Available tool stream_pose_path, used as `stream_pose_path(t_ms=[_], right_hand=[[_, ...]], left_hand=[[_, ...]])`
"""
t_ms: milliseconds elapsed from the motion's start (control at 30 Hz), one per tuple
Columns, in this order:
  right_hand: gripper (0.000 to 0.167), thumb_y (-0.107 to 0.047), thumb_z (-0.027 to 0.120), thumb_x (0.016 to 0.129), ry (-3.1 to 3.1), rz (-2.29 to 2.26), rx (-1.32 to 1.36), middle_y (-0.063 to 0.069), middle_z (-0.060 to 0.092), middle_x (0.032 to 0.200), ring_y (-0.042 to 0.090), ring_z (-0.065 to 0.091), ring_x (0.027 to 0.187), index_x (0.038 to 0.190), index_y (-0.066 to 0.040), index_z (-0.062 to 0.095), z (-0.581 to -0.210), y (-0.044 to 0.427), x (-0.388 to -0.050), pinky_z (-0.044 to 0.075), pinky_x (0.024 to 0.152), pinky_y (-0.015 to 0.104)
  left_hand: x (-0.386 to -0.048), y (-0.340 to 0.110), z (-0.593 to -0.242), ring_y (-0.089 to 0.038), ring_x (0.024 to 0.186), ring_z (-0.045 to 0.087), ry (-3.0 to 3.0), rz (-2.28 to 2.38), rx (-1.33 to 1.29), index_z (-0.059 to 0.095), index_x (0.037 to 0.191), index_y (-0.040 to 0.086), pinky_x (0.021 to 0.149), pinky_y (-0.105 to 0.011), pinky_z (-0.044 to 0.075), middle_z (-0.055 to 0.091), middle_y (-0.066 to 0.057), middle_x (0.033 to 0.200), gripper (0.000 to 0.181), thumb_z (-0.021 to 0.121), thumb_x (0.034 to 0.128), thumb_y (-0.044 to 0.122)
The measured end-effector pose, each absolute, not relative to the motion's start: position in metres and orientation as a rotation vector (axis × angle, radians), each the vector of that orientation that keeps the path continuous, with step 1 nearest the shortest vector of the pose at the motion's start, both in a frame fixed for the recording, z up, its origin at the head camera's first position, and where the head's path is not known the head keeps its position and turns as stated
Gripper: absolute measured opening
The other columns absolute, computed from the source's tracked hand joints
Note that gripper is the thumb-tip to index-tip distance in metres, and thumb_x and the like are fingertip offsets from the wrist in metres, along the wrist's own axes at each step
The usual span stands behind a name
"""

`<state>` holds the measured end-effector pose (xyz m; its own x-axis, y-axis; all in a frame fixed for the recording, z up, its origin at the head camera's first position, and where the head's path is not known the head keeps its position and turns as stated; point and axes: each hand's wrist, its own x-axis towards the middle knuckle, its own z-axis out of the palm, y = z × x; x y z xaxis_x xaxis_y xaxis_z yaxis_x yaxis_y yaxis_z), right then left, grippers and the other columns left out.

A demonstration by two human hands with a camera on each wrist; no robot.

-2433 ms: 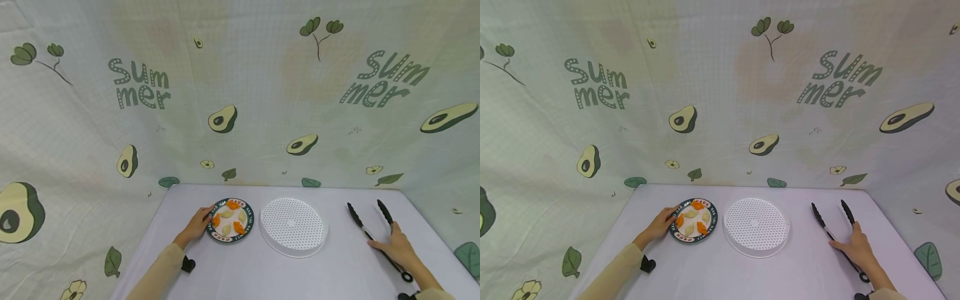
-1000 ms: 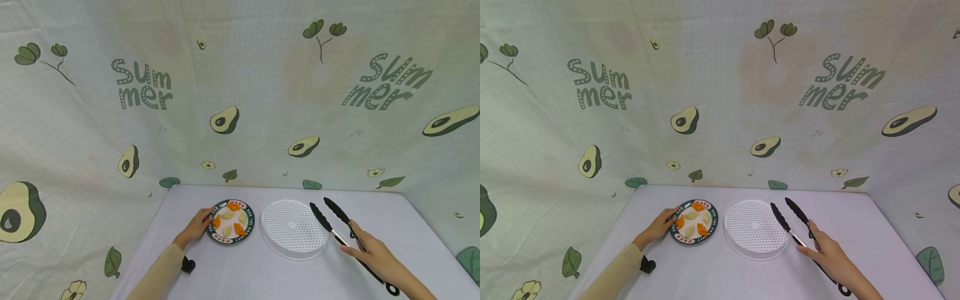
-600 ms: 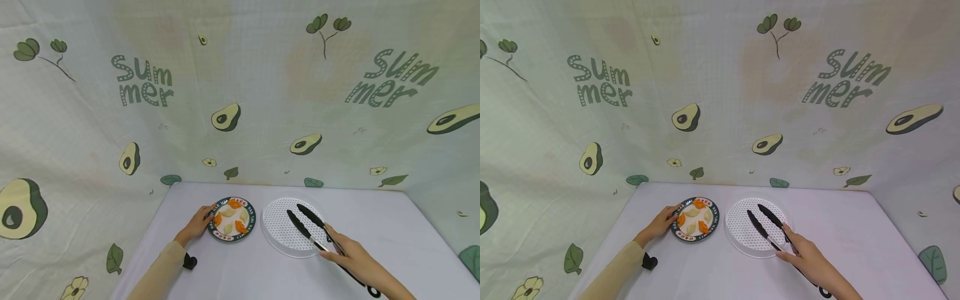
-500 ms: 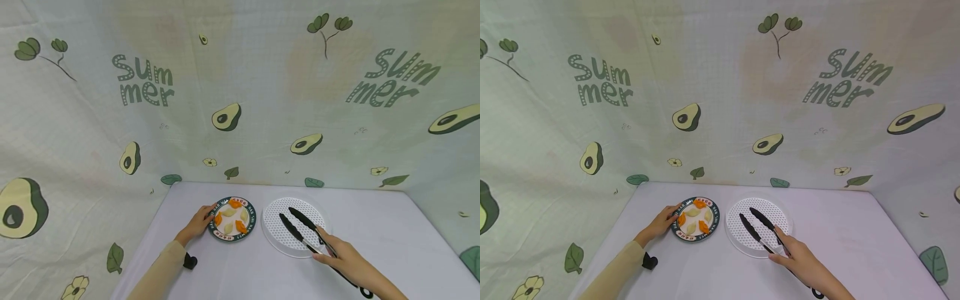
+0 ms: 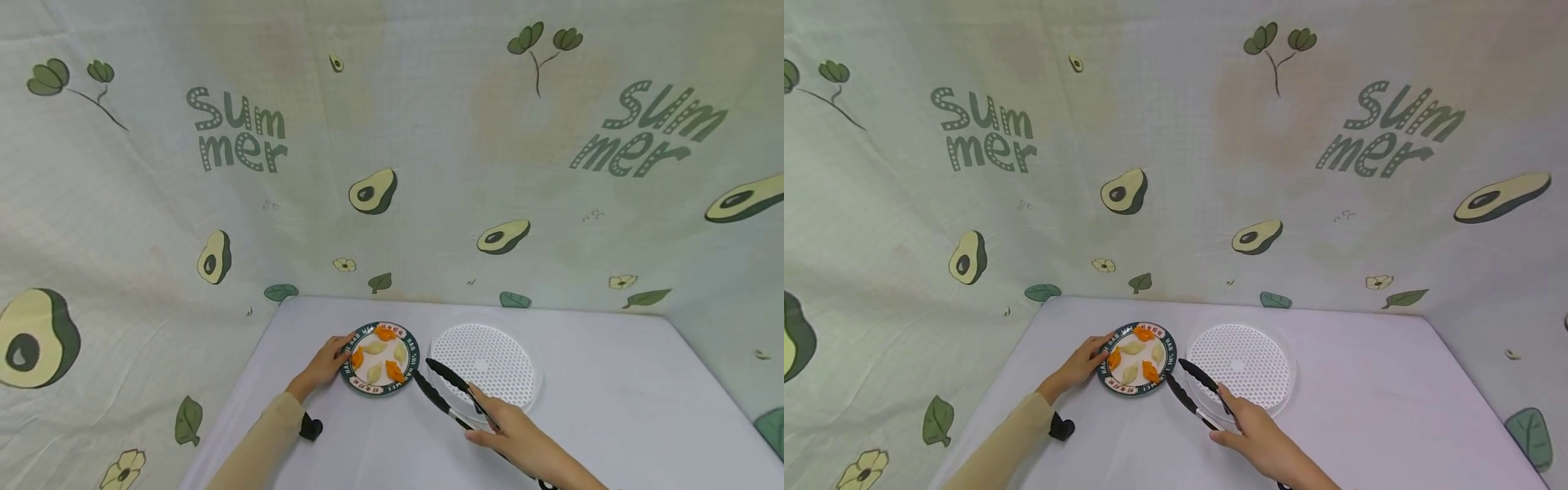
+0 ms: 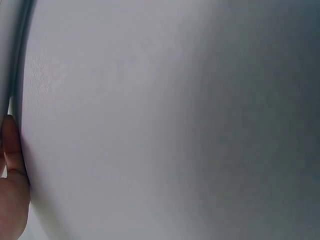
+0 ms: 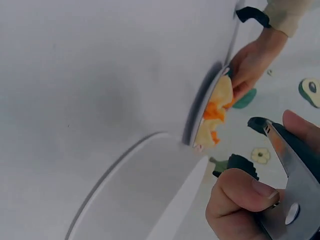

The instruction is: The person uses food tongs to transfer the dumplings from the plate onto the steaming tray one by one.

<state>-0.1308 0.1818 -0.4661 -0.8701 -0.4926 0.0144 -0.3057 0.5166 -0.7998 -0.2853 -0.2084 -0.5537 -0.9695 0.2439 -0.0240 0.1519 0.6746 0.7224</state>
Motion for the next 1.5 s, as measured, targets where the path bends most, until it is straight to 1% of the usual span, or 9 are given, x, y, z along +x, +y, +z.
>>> stream_pose_path(t_ms=[133,400,467,533,633,767,933,1167,1500], right_hand=[[0.080,-0.033,0.068,0.095,2.518,-1.261,-0.620,0.005,0.052,0.077,0.004,0.043,0.065,0.148,0.013,0.032,-0.469,0.168,-0.129,0.043,0.055,0.025],[0.082,-0.038,0.070,0.092,2.515,-1.240,-0.571,0.002,0.045,0.068,0.009,0.038,0.057,0.146,0.014,0.036,-0.467,0.144,-0.135,0.036,0.048,0.027],[0.082,-0.037,0.070,0.092,2.533,-1.214,-0.569,0.013,0.058,0.079,0.015,0.054,0.070,0.145,0.015,0.037,-0.469,0.139,-0.137,0.049,0.059,0.031],[0.081,-0.036,0.072,0.091,2.548,-1.193,-0.556,0.029,0.064,0.101,0.023,0.060,0.086,0.143,0.017,0.038,-0.471,0.135,-0.140,0.054,0.069,0.038],[0.080,-0.034,0.073,0.090,2.563,-1.178,-0.549,0.039,0.051,0.132,0.038,0.058,0.113,0.140,0.020,0.040,-0.475,0.129,-0.143,0.051,0.085,0.053],[0.079,-0.034,0.073,0.090,2.585,-1.157,-0.558,0.039,0.050,0.133,0.045,0.055,0.119,0.138,0.021,0.042,-0.476,0.121,-0.149,0.049,0.088,0.057],[0.075,-0.031,0.074,0.089,2.614,-1.099,-0.526,0.039,0.053,0.130,0.045,0.057,0.117,0.136,0.020,0.045,-0.476,0.114,-0.156,0.051,0.086,0.056],[0.074,-0.027,0.075,0.089,2.617,-1.052,-0.467,0.038,0.055,0.128,0.033,0.062,0.103,0.138,0.018,0.044,-0.476,0.107,-0.164,0.053,0.077,0.050],[0.068,-0.025,0.075,0.088,2.653,-0.983,-0.446,0.037,0.058,0.124,0.031,0.062,0.093,0.135,0.017,0.050,-0.476,0.099,-0.170,0.054,0.069,0.045]], left_hand=[[-0.282,-0.209,-0.555,-0.035,0.121,0.050,2.755,1.184,0.316,0.044,0.151,0.010,0.106,-0.055,0.036,0.048,-0.020,0.136,0.048,0.053,0.1040,0.012],[-0.282,-0.207,-0.550,-0.034,0.118,0.050,2.753,1.226,0.317,0.045,0.150,0.008,0.106,-0.055,0.036,0.049,-0.020,0.135,0.047,0.053,0.1036,0.009],[-0.281,-0.207,-0.549,-0.034,0.118,0.050,2.752,1.225,0.316,0.045,0.150,0.008,0.105,-0.055,0.036,0.049,-0.020,0.135,0.047,0.053,0.1034,0.008],[-0.281,-0.207,-0.549,-0.034,0.118,0.050,2.749,1.223,0.317,0.045,0.150,0.008,0.105,-0.055,0.037,0.049,-0.020,0.135,0.047,0.053,0.1034,0.009],[-0.281,-0.207,-0.549,-0.033,0.115,0.050,2.748,1.217,0.319,0.045,0.150,0.008,0.104,-0.056,0.037,0.049,-0.020,0.136,0.047,0.053,0.1034,0.010],[-0.281,-0.207,-0.549,-0.033,0.115,0.050,2.754,1.210,0.317,0.045,0.150,0.008,0.105,-0.055,0.037,0.049,-0.020,0.136,0.048,0.053,0.1034,0.010],[-0.281,-0.207,-0.548,-0.035,0.119,0.050,2.758,1.213,0.326,0.045,0.150,0.008,0.106,-0.056,0.036,0.049,-0.021,0.136,0.048,0.054,0.1033,0.010],[-0.281,-0.206,-0.550,-0.036,0.122,0.049,2.751,1.221,0.320,0.044,0.151,0.008,0.107,-0.056,0.035,0.049,-0.021,0.137,0.048,0.054,0.1033,0.010],[-0.281,-0.206,-0.549,-0.035,0.120,0.050,2.750,1.223,0.310,0.044,0.150,0.008,0.106,-0.055,0.036,0.049,-0.020,0.137,0.048,0.053,0.1036,0.010]])
